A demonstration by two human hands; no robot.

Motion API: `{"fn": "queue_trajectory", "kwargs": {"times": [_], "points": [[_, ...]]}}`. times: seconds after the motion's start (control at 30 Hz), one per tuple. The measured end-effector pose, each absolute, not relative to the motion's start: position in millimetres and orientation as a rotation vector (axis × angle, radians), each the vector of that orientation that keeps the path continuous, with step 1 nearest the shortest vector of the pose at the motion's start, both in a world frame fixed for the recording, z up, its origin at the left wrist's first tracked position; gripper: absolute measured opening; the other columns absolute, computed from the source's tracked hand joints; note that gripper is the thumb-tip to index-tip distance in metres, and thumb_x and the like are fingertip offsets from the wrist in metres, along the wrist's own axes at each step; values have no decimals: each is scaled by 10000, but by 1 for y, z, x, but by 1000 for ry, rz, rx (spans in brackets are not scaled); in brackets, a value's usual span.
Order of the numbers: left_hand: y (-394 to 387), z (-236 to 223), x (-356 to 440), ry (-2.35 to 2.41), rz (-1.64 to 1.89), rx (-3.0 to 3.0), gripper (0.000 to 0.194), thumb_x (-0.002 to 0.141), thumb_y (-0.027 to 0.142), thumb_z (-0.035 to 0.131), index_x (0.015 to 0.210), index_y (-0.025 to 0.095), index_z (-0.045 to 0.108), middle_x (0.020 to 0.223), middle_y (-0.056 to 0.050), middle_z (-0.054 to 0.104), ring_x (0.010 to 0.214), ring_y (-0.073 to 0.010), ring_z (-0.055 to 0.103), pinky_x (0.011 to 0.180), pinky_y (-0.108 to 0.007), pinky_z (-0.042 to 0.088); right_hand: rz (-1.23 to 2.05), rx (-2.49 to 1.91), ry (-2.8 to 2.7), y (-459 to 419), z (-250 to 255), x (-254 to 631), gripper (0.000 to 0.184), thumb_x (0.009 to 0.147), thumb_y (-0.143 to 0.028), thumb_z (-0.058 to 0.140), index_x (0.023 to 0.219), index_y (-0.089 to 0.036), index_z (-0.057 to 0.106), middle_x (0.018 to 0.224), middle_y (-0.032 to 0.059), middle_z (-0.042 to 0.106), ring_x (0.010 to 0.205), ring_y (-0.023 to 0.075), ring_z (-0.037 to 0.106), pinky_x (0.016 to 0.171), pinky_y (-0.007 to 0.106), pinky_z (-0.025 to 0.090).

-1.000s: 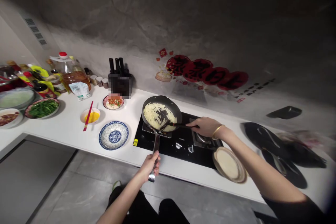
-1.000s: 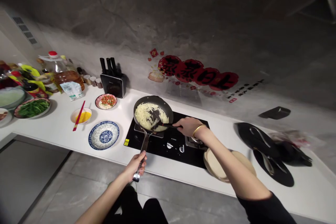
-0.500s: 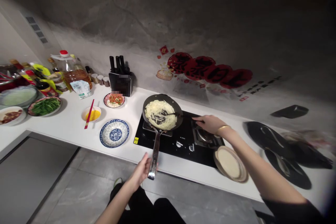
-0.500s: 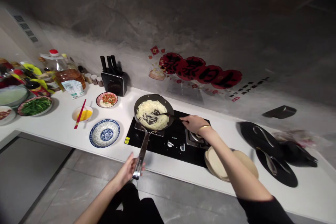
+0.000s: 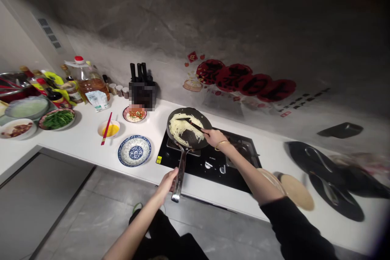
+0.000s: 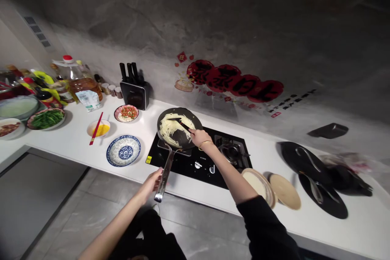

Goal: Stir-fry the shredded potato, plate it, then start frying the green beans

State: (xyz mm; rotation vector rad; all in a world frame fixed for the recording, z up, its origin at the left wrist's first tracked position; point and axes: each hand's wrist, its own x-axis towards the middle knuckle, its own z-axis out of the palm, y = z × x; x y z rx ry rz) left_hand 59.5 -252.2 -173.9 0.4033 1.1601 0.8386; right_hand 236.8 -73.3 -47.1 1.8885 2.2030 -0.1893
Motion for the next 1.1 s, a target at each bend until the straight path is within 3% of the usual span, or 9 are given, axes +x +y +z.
{"fn": "queue_trajectory", "kwargs": {"times": [0.1, 0.2, 0.37, 0.57, 0.7, 0.83, 0.97, 1.1], "points": [[-236, -168, 78, 1107, 734, 431, 503, 683, 613, 606, 868, 151, 542, 577, 14, 587, 408, -112, 530, 415, -237, 410, -205, 1833, 2169, -81, -31, 232, 443, 857, -265, 405, 1278, -286, 541, 1190, 61, 628, 1048, 227, 594, 875, 316, 442], [-235, -171, 86, 1105, 756, 420, 440, 689, 593, 612, 744, 172, 497, 460, 90, 443, 306, -52, 379, 351, -198, 321, -181, 1743, 2157, -95, 2, 243, 423, 835, -260, 423, 1219, -277, 600, 1173, 59, 638, 1066, 239, 582, 895, 322, 433], [-251, -179, 82, 995, 663, 356, 484, 668, 613, 621, 701, 137, 538, 553, 1, 558, 446, -105, 543, 448, -238, 435, -212, 1663, 2130, -117, 14, 245, 412, 840, -268, 418, 1204, -308, 608, 1136, 53, 655, 1024, 244, 603, 862, 337, 453], [-263, -185, 85, 955, 748, 268, 491, 643, 631, 630, 638, 184, 427, 431, 100, 366, 305, -21, 286, 336, -175, 175, -129, 1872, 2076, -94, -29, 219, 444, 894, -264, 341, 1305, -265, 508, 1164, 117, 628, 1022, 247, 606, 838, 346, 460], [-262, -187, 86, 940, 733, 252, 487, 643, 622, 637, 655, 186, 420, 442, 104, 363, 308, -12, 267, 343, -172, 143, -146, 1876, 2028, -79, -26, 230, 437, 876, -217, 360, 1268, -211, 551, 1169, 127, 628, 1038, 251, 600, 829, 329, 463], [-260, -185, 86, 952, 728, 306, 489, 669, 642, 594, 671, 182, 428, 434, 90, 399, 303, -32, 330, 331, -181, 206, -206, 1800, 2022, -81, 14, 272, 400, 834, -210, 436, 1185, -231, 626, 1181, 51, 636, 1050, 208, 594, 868, 263, 437], [-256, -182, 86, 1006, 757, 334, 499, 645, 608, 635, 818, 178, 448, 612, 11, 599, 423, -108, 551, 403, -226, 396, -307, 1652, 2027, -91, 48, 305, 380, 814, -251, 484, 1159, -266, 642, 1085, 22, 684, 968, 184, 625, 838, 247, 441], [-255, -182, 87, 994, 835, 439, 503, 623, 586, 660, 831, 205, 405, 571, 65, 543, 345, -72, 466, 346, -198, 308, -277, 1630, 2093, -100, 26, 290, 382, 824, -254, 472, 1167, -290, 635, 1111, 20, 673, 996, 204, 618, 854, 272, 442]]}}
